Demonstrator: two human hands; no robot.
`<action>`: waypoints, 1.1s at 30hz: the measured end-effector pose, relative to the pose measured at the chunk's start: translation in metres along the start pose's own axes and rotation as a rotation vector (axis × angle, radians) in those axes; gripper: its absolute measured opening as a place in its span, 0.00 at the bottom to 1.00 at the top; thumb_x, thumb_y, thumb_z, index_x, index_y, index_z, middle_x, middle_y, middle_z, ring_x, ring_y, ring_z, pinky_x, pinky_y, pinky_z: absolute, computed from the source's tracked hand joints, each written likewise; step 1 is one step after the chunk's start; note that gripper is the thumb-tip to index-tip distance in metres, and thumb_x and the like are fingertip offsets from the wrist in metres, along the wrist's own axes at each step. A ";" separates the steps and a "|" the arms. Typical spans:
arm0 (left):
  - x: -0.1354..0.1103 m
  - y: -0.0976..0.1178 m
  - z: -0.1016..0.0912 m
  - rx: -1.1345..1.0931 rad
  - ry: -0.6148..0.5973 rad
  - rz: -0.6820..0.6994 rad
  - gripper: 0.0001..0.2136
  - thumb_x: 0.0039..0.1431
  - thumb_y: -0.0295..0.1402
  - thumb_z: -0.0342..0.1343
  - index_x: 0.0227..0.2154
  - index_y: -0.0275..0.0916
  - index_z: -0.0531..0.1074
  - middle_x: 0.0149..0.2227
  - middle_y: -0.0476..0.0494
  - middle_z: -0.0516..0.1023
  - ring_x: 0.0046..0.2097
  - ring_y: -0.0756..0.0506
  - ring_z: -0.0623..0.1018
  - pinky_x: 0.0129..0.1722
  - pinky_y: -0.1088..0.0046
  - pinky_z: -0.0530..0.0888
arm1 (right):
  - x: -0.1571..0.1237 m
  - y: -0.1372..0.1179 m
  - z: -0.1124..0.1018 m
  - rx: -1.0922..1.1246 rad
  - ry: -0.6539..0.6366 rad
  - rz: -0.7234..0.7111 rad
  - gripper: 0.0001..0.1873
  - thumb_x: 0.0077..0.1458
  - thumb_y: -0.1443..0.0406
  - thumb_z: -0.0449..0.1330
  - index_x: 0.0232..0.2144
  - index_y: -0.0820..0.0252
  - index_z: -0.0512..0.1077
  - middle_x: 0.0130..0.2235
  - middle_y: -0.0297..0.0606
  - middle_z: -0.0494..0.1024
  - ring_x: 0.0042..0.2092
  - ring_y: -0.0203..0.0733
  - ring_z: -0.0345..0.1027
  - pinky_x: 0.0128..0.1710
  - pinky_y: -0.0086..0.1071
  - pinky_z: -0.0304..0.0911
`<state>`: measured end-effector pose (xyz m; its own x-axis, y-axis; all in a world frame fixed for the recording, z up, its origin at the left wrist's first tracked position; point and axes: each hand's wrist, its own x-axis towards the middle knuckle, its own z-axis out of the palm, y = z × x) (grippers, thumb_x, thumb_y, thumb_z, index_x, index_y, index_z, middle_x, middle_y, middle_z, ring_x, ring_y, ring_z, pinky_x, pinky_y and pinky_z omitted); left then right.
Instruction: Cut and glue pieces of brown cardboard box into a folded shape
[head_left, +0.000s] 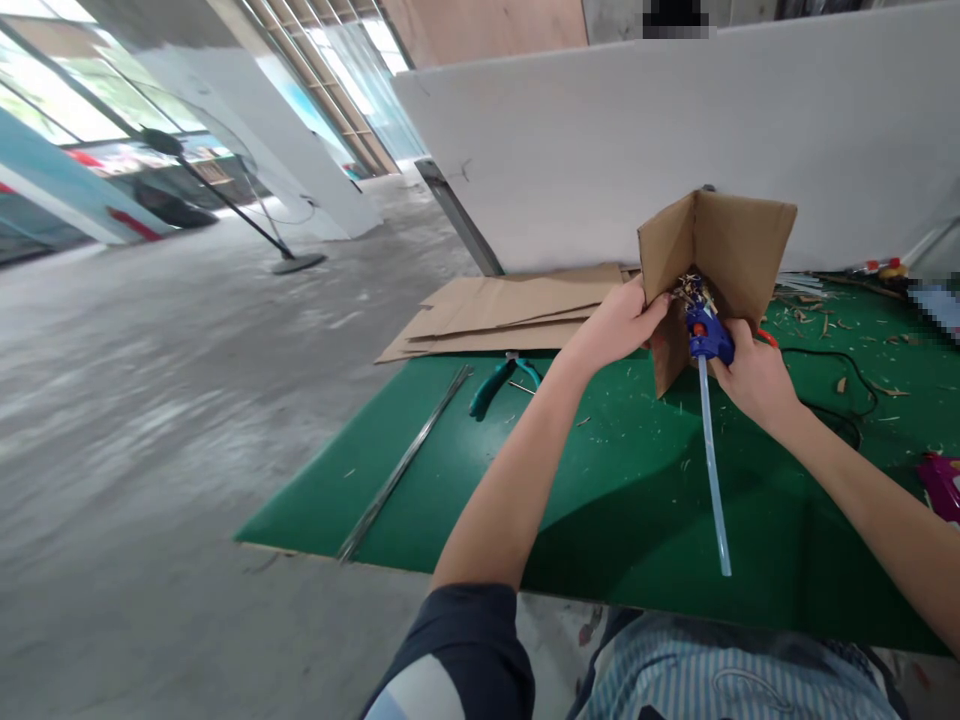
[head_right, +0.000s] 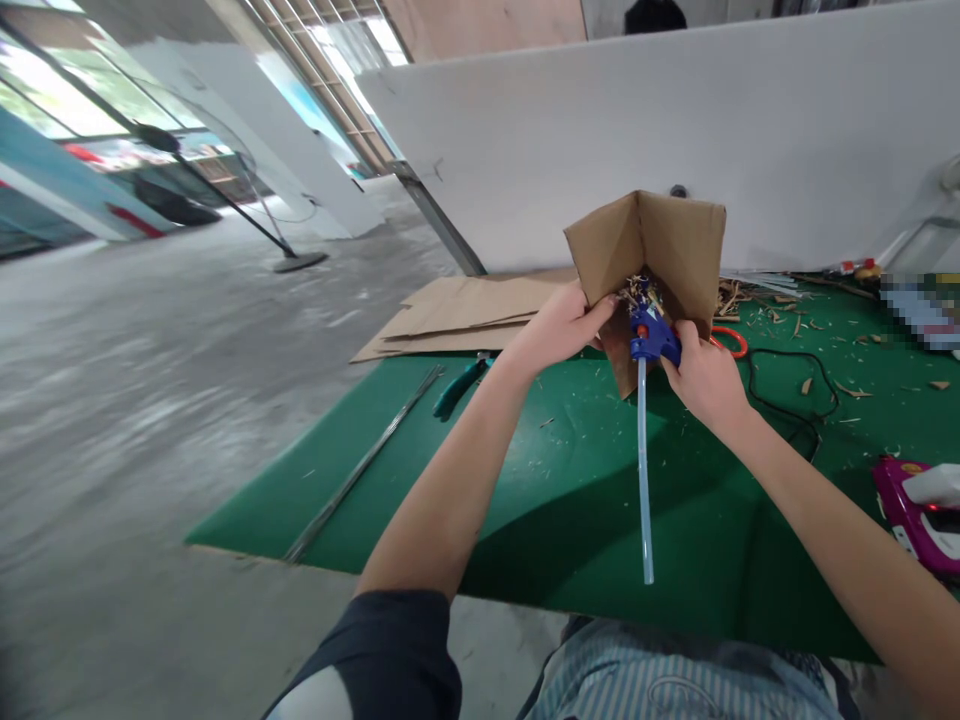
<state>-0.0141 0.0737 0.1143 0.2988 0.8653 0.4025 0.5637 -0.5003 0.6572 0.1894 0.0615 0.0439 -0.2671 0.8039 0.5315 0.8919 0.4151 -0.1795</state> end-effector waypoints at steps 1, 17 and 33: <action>0.000 0.001 0.000 0.017 -0.005 -0.004 0.09 0.64 0.36 0.46 0.29 0.39 0.62 0.28 0.46 0.71 0.26 0.49 0.74 0.24 0.72 0.74 | -0.001 0.000 0.000 -0.009 -0.013 0.008 0.20 0.59 0.57 0.48 0.47 0.66 0.62 0.32 0.48 0.78 0.29 0.50 0.71 0.25 0.33 0.55; -0.002 0.003 -0.001 0.017 -0.028 -0.038 0.08 0.64 0.37 0.45 0.32 0.39 0.61 0.32 0.45 0.72 0.24 0.50 0.74 0.21 0.73 0.72 | -0.021 0.008 0.012 -0.136 -0.120 -0.023 0.21 0.59 0.61 0.48 0.53 0.66 0.58 0.35 0.46 0.78 0.31 0.48 0.72 0.25 0.32 0.52; -0.002 0.005 -0.003 0.037 -0.060 -0.087 0.09 0.64 0.38 0.44 0.34 0.38 0.63 0.35 0.43 0.75 0.28 0.49 0.76 0.23 0.75 0.74 | -0.029 0.008 0.016 -0.238 -0.302 0.054 0.13 0.60 0.59 0.48 0.42 0.63 0.59 0.31 0.44 0.77 0.30 0.48 0.72 0.24 0.32 0.45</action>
<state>-0.0139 0.0697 0.1184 0.2919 0.9064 0.3053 0.6174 -0.4223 0.6636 0.1981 0.0479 0.0136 -0.2813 0.9257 0.2528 0.9578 0.2869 0.0154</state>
